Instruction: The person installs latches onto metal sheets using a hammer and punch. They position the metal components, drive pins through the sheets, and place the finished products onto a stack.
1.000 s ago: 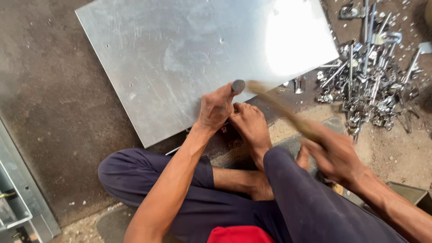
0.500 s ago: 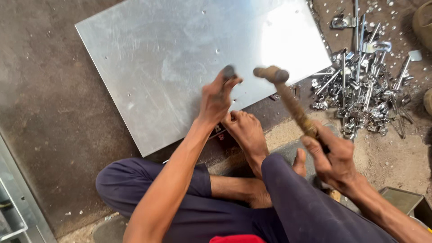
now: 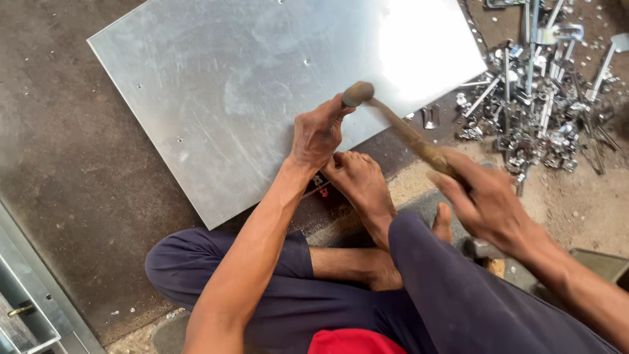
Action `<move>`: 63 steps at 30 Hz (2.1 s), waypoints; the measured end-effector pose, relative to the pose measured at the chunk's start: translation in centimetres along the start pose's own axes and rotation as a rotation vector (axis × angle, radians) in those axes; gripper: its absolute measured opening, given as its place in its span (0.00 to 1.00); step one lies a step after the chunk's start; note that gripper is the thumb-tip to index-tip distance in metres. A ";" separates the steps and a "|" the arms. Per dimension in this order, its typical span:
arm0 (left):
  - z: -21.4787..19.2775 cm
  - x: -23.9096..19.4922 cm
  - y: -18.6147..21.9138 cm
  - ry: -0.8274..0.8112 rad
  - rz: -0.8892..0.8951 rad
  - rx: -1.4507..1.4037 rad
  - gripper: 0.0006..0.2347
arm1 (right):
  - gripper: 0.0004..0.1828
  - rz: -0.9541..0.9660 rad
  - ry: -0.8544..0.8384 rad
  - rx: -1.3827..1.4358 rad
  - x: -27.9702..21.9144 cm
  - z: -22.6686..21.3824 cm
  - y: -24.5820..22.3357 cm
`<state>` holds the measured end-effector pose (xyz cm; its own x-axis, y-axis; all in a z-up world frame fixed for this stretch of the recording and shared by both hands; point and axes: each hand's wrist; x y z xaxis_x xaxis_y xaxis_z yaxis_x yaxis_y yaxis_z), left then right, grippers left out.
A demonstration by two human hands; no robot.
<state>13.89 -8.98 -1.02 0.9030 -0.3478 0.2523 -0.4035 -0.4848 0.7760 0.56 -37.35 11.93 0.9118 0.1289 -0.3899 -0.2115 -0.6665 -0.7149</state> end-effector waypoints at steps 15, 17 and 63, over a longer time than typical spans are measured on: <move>0.2 0.4 0.3 -0.159 -0.259 -0.210 0.10 | 0.16 -0.172 0.202 0.049 0.3 0.2 -1.8; 0.1 -0.5 0.1 -0.075 -0.050 -0.131 0.10 | 0.17 -0.203 0.217 0.064 -0.5 0.8 -0.8; -16.0 -12.7 2.3 0.829 -0.489 0.537 0.10 | 0.18 -0.006 0.141 -0.320 8.9 -1.0 6.2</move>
<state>3.85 7.16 6.74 0.7208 0.5254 0.4521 0.1938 -0.7790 0.5963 7.74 -41.06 4.65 0.9572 0.0455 -0.2859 -0.1051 -0.8656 -0.4896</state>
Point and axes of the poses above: each hand's wrist, its own x-axis towards the middle knuckle, its own z-axis out of the palm, y = z × x, and after that the axes turned 3 degrees about -y, right-handed
